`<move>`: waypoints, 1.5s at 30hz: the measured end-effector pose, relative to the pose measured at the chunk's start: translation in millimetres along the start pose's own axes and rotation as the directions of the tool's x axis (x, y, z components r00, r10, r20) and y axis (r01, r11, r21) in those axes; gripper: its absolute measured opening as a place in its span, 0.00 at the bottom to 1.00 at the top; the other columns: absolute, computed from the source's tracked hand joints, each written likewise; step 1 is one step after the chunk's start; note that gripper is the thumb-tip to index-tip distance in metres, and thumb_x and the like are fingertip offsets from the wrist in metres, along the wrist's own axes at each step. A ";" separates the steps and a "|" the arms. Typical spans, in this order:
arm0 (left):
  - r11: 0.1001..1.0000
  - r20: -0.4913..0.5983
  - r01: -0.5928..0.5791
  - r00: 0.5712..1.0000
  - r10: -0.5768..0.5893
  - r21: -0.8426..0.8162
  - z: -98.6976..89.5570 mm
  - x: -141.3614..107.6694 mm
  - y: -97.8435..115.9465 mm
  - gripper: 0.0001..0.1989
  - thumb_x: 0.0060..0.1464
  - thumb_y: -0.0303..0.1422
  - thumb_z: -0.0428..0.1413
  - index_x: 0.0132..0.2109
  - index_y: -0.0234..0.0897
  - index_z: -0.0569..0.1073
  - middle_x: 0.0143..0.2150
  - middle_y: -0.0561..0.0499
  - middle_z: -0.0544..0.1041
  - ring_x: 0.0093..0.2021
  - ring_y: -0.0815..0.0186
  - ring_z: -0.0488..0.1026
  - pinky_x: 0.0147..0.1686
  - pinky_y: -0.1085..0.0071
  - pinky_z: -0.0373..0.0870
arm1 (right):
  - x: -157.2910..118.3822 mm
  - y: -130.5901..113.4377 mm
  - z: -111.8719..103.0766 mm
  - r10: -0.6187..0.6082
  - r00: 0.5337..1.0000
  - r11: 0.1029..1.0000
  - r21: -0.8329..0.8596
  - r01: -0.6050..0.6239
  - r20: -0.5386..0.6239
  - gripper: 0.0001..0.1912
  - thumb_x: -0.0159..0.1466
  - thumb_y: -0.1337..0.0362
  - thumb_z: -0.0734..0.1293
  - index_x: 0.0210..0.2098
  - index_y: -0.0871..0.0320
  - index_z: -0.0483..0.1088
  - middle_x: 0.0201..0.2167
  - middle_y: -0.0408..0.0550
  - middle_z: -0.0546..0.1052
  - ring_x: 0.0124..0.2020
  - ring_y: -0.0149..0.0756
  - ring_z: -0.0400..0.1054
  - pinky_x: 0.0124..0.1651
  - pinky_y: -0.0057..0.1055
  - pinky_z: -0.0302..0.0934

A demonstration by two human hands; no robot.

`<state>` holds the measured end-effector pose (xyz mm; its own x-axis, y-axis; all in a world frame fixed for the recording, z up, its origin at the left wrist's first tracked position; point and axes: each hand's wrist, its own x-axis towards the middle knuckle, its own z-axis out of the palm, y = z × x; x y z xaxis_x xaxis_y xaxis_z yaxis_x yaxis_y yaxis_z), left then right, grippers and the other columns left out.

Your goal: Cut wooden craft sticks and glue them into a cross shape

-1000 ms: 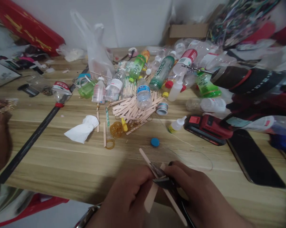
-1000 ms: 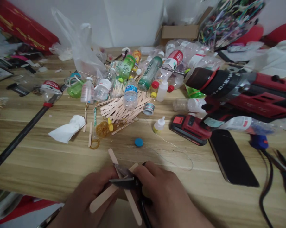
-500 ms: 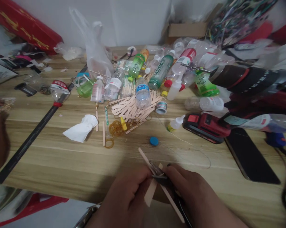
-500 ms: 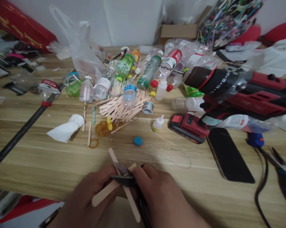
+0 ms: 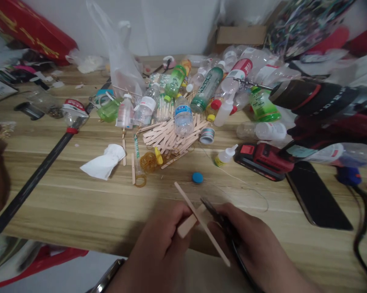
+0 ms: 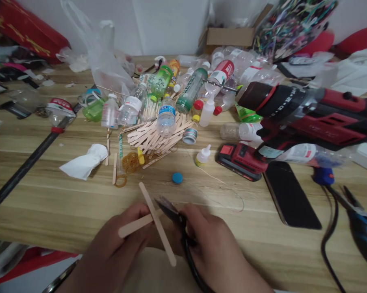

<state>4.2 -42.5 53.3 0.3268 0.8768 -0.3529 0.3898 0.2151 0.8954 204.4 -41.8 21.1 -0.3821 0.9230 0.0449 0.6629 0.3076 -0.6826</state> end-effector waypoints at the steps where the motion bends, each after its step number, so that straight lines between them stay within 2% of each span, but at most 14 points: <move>1: 1.000 -0.012 -0.005 1.000 0.005 0.012 0.4 -0.9 -0.4 0.13 0.66 0.38 0.46 0.34 0.42 0.70 0.29 0.55 0.72 0.34 0.64 0.70 0.36 0.70 0.65 | 0.0 0.8 0.0 0.006 1.000 1.000 0.000 -0.006 -0.025 0.05 0.66 0.67 0.58 0.36 0.53 0.65 0.22 0.40 0.74 0.20 0.32 0.68 0.23 0.25 0.58; 4: 0.998 -0.062 -0.009 0.998 0.013 0.063 2.2 -2.0 -2.3 0.19 0.67 0.41 0.44 0.28 0.42 0.62 0.23 0.57 0.62 0.26 0.66 0.62 0.29 0.71 0.60 | -1.3 -0.4 -0.8 -0.019 0.999 1.000 0.001 0.019 -0.026 0.08 0.62 0.70 0.60 0.40 0.52 0.65 0.27 0.42 0.75 0.25 0.34 0.71 0.25 0.27 0.61; 8: 0.996 -0.068 -0.013 0.998 0.020 0.092 2.9 -1.9 -4.5 0.20 0.68 0.42 0.44 0.27 0.42 0.61 0.23 0.57 0.61 0.24 0.67 0.59 0.26 0.71 0.55 | -2.4 -3.7 -11.6 -0.064 0.998 0.998 -0.019 0.064 0.012 0.12 0.58 0.73 0.62 0.39 0.52 0.64 0.31 0.44 0.74 0.30 0.36 0.71 0.28 0.28 0.62; 13: 1.000 0.015 0.014 1.000 -0.014 0.001 0.0 -4.8 -2.1 0.16 0.67 0.40 0.44 0.30 0.41 0.64 0.25 0.57 0.64 0.26 0.67 0.62 0.27 0.73 0.59 | 1.6 9.8 -34.2 -0.183 0.982 0.978 -0.116 0.176 -0.053 0.14 0.60 0.74 0.60 0.43 0.52 0.61 0.29 0.42 0.71 0.27 0.33 0.68 0.26 0.27 0.59; 17: 0.994 0.087 0.044 0.996 -0.035 -0.101 -0.9 -5.6 1.4 0.16 0.66 0.40 0.44 0.31 0.40 0.65 0.25 0.57 0.64 0.26 0.68 0.61 0.26 0.74 0.58 | 5.9 15.7 -30.5 -0.261 0.963 0.957 -0.112 0.268 0.067 0.18 0.56 0.75 0.61 0.44 0.53 0.63 0.31 0.44 0.72 0.27 0.36 0.67 0.27 0.29 0.57; 19: 0.991 0.099 0.043 0.995 -0.030 -0.127 -0.8 -5.3 2.3 0.15 0.65 0.40 0.45 0.31 0.40 0.65 0.24 0.57 0.63 0.26 0.68 0.61 0.26 0.74 0.58 | 8.0 12.4 -23.9 -0.239 0.961 0.964 -0.085 0.252 0.137 0.19 0.53 0.76 0.61 0.43 0.54 0.65 0.31 0.45 0.72 0.28 0.37 0.66 0.27 0.30 0.55; 22: 0.990 0.108 0.042 0.994 -0.028 -0.135 -0.5 -4.6 2.7 0.14 0.65 0.40 0.46 0.33 0.40 0.68 0.25 0.56 0.64 0.27 0.67 0.62 0.27 0.73 0.60 | 9.5 5.5 -17.7 -0.223 0.959 0.971 -0.045 0.234 0.177 0.19 0.50 0.77 0.60 0.41 0.55 0.66 0.30 0.45 0.71 0.27 0.36 0.65 0.28 0.29 0.54; 26: 0.991 0.071 0.042 0.997 -0.033 -0.124 -0.5 -3.9 3.7 0.13 0.62 0.39 0.48 0.33 0.40 0.69 0.26 0.55 0.66 0.28 0.67 0.63 0.27 0.74 0.62 | 7.6 1.0 -17.8 -0.235 0.958 0.969 -0.043 0.245 0.166 0.18 0.51 0.76 0.60 0.40 0.56 0.66 0.30 0.45 0.71 0.28 0.37 0.66 0.28 0.29 0.53; 30: 0.992 0.072 -0.019 0.997 0.028 -0.123 -0.9 -3.4 5.6 0.11 0.61 0.38 0.49 0.32 0.40 0.69 0.31 0.54 0.72 0.32 0.66 0.66 0.33 0.74 0.65 | 7.4 -0.5 -19.1 -0.234 0.958 0.969 -0.043 0.244 0.163 0.20 0.48 0.76 0.59 0.40 0.56 0.67 0.30 0.46 0.71 0.27 0.38 0.66 0.27 0.30 0.53; 37: 0.991 0.073 -0.017 0.997 0.027 -0.133 -0.3 -1.8 5.4 0.10 0.61 0.35 0.49 0.31 0.41 0.68 0.26 0.57 0.67 0.29 0.67 0.65 0.31 0.74 0.63 | 9.1 -3.5 -15.9 -0.196 0.962 0.979 -0.022 0.204 0.189 0.22 0.47 0.77 0.59 0.40 0.56 0.67 0.31 0.46 0.73 0.29 0.40 0.68 0.28 0.31 0.54; 41: 0.988 0.075 -0.019 0.997 0.031 -0.154 -0.7 -1.2 8.0 0.10 0.61 0.36 0.48 0.33 0.41 0.70 0.27 0.56 0.68 0.30 0.66 0.66 0.33 0.73 0.64 | 5.7 -3.4 -15.6 -0.168 0.963 0.984 -0.014 0.175 0.212 0.23 0.47 0.78 0.60 0.42 0.54 0.66 0.33 0.45 0.73 0.30 0.39 0.67 0.29 0.30 0.54; 45: 0.984 0.099 -0.028 0.994 0.045 -0.176 -0.7 -1.1 9.1 0.11 0.61 0.36 0.49 0.34 0.41 0.73 0.30 0.54 0.72 0.34 0.64 0.68 0.36 0.72 0.65 | 3.5 -2.8 -14.2 -0.191 0.966 0.979 -0.035 0.200 0.174 0.22 0.48 0.78 0.60 0.41 0.54 0.65 0.32 0.45 0.73 0.29 0.38 0.67 0.28 0.30 0.54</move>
<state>6.8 -41.2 62.0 0.4275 0.8390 -0.3368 0.2230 0.2632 0.9386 210.4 -36.1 33.5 -0.6077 0.7928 0.0471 0.5952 0.4939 -0.6339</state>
